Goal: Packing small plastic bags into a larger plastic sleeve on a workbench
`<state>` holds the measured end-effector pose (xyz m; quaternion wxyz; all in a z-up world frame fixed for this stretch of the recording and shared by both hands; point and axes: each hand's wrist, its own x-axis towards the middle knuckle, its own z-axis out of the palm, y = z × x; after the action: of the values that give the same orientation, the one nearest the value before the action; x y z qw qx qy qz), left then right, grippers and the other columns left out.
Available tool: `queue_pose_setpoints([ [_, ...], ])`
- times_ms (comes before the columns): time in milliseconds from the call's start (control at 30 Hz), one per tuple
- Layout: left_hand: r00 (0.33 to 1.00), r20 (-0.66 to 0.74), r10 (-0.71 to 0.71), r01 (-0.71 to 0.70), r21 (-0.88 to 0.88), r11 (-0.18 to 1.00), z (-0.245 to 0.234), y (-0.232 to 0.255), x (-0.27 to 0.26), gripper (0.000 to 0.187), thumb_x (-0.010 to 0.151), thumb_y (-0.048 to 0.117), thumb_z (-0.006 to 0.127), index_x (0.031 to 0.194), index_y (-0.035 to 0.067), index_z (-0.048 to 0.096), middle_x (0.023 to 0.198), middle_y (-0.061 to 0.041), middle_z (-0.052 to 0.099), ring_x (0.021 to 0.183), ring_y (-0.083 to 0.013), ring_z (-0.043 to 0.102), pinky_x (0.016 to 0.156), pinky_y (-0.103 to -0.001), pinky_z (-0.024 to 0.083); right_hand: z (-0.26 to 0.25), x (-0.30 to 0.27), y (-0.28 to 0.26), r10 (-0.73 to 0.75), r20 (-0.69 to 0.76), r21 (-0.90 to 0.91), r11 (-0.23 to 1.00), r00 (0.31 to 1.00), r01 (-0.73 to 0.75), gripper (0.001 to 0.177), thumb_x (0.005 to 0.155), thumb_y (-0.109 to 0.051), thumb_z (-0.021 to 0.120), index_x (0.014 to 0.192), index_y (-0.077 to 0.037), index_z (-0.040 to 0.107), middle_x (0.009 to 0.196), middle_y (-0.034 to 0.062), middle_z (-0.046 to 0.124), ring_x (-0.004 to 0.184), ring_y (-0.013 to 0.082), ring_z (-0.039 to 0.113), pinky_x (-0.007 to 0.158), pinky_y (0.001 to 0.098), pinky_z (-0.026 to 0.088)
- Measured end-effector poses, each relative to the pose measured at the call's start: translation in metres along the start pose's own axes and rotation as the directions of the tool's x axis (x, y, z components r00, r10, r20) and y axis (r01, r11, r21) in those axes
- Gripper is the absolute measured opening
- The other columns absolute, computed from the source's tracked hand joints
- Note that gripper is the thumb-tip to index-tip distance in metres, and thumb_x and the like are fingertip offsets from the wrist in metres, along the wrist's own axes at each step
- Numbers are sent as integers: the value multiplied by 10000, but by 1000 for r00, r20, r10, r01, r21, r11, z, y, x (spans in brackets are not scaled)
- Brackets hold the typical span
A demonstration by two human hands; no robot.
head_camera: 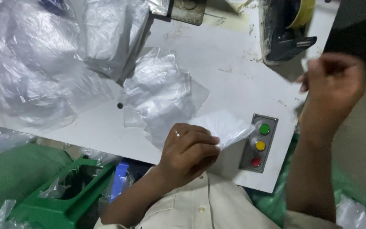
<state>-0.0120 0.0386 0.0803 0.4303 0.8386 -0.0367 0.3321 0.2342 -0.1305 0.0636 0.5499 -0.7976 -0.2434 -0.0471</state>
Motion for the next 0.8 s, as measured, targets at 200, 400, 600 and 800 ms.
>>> queue_pose_setpoints([
  [200,975,112,193,-218,308,926,34,-9,-14,103,997,-32,705,945,43,657,934,-108,685,870,-256,643,743,-369,489,13,73,33,77,225,-357,934,971,9,300,1180,-322,829,1051,-71,725,1050,76,573,933,171,543,747,353,444],
  [400,980,75,186,-200,314,928,34,-14,-13,113,993,-30,707,926,49,662,928,-100,687,851,-247,634,710,-355,465,-5,35,31,63,125,-35,998,990,-59,315,1273,-104,681,985,-94,553,872,35,536,768,108,478,732,294,395],
  [600,983,56,174,-183,328,927,40,-16,-9,113,1001,-8,688,915,63,670,963,-91,717,890,-251,675,761,-359,481,12,-12,61,-15,64,-562,826,998,49,226,1119,-79,776,1003,32,618,1031,166,602,847,256,586,636,366,487],
  [800,973,100,208,-229,344,911,46,-20,-6,153,978,-61,702,932,74,647,945,-94,683,883,-249,675,805,-375,533,-9,-84,-44,339,92,-34,941,936,-337,268,1162,-140,570,902,-83,540,790,22,519,677,99,487,595,225,442],
])
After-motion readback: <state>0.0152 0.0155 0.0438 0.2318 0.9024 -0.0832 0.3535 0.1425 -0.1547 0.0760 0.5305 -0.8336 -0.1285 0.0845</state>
